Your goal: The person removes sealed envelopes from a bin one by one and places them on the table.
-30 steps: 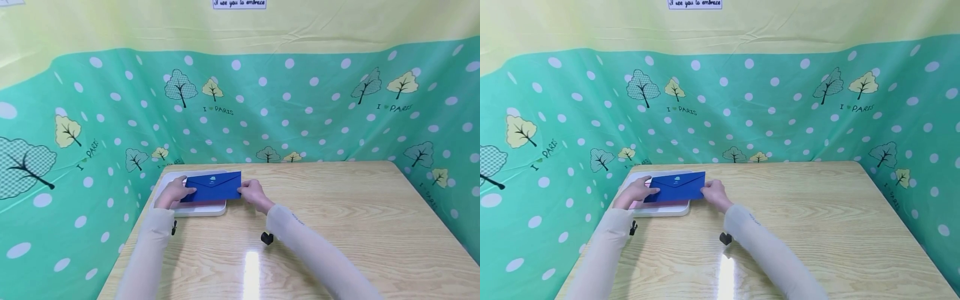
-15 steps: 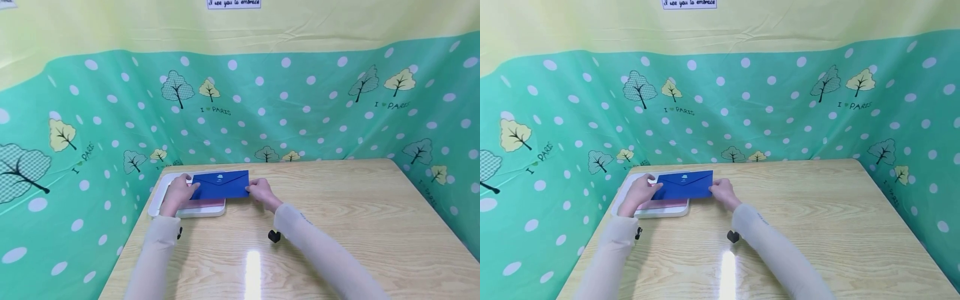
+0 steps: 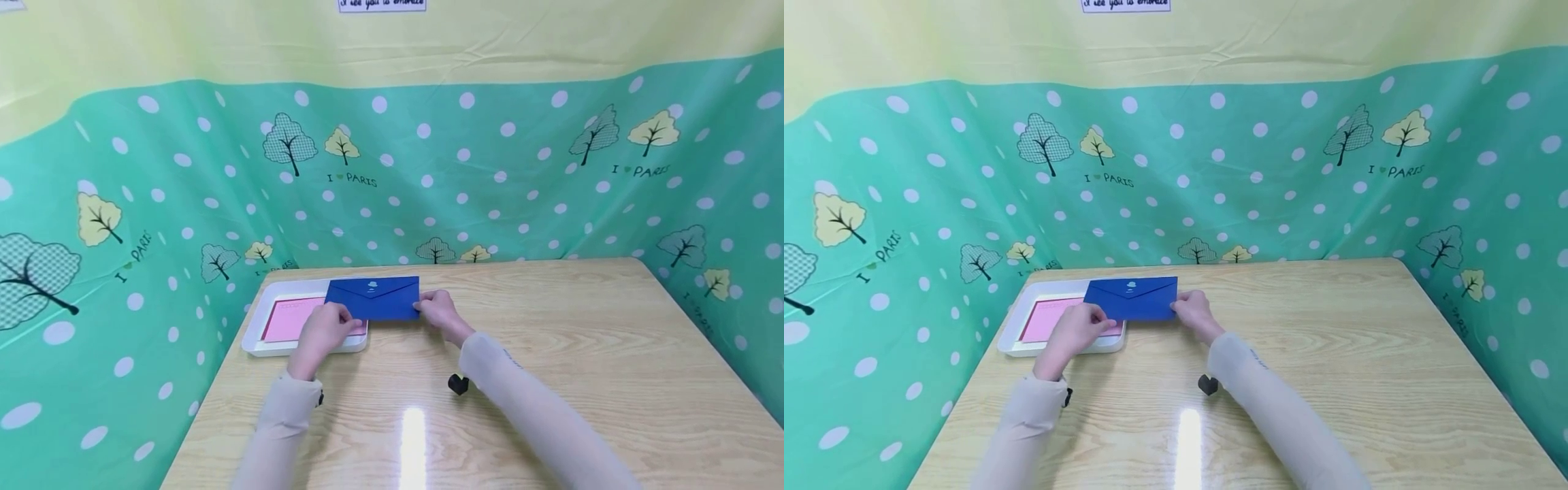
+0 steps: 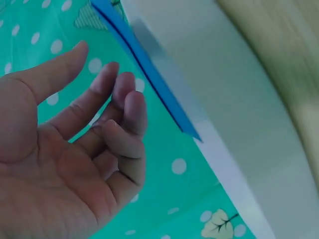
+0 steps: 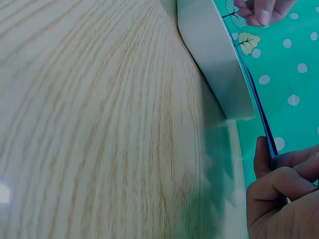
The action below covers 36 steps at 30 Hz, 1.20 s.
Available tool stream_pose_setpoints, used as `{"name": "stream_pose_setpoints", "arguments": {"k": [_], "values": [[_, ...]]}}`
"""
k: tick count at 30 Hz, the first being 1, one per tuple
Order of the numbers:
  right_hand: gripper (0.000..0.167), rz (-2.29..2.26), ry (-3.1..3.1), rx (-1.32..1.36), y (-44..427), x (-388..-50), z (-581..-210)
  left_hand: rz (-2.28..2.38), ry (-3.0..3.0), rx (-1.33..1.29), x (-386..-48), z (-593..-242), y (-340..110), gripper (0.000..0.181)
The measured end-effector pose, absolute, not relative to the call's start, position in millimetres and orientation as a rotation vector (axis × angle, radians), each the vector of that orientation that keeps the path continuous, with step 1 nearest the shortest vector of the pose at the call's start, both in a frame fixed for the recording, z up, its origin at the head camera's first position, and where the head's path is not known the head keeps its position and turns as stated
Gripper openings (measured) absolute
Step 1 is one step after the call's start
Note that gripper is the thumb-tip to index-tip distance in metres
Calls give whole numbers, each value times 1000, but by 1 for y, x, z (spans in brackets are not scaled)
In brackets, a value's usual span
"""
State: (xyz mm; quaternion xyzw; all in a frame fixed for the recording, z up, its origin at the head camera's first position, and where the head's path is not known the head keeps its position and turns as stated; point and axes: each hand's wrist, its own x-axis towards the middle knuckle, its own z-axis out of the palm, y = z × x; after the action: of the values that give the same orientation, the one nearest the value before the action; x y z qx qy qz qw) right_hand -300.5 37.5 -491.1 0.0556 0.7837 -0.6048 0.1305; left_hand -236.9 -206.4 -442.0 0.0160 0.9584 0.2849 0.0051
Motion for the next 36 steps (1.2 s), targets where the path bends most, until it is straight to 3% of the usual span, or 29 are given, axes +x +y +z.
{"name": "stream_pose_setpoints", "arguments": {"k": [16, 22, 25, 29, 36], "values": [[38, -1761, 2282, 188, 56, -306, -492, 961, 2963, 13, -232, -477, -189, 13], [26, -1741, 2305, 205, 66, -308, -491, 925, 2969, 39, -234, -478, -185, 12], [7, -1739, 2303, 220, 71, -308, -490, 920, 2965, 38, -233, -477, -184, 11], [34, -1749, 2286, 238, 77, -308, -489, 919, 2965, 17, -232, -478, -183, 8], [40, -1747, 2288, 246, 85, -311, -486, 882, 3011, 48, -234, -479, -182, 11]]}}
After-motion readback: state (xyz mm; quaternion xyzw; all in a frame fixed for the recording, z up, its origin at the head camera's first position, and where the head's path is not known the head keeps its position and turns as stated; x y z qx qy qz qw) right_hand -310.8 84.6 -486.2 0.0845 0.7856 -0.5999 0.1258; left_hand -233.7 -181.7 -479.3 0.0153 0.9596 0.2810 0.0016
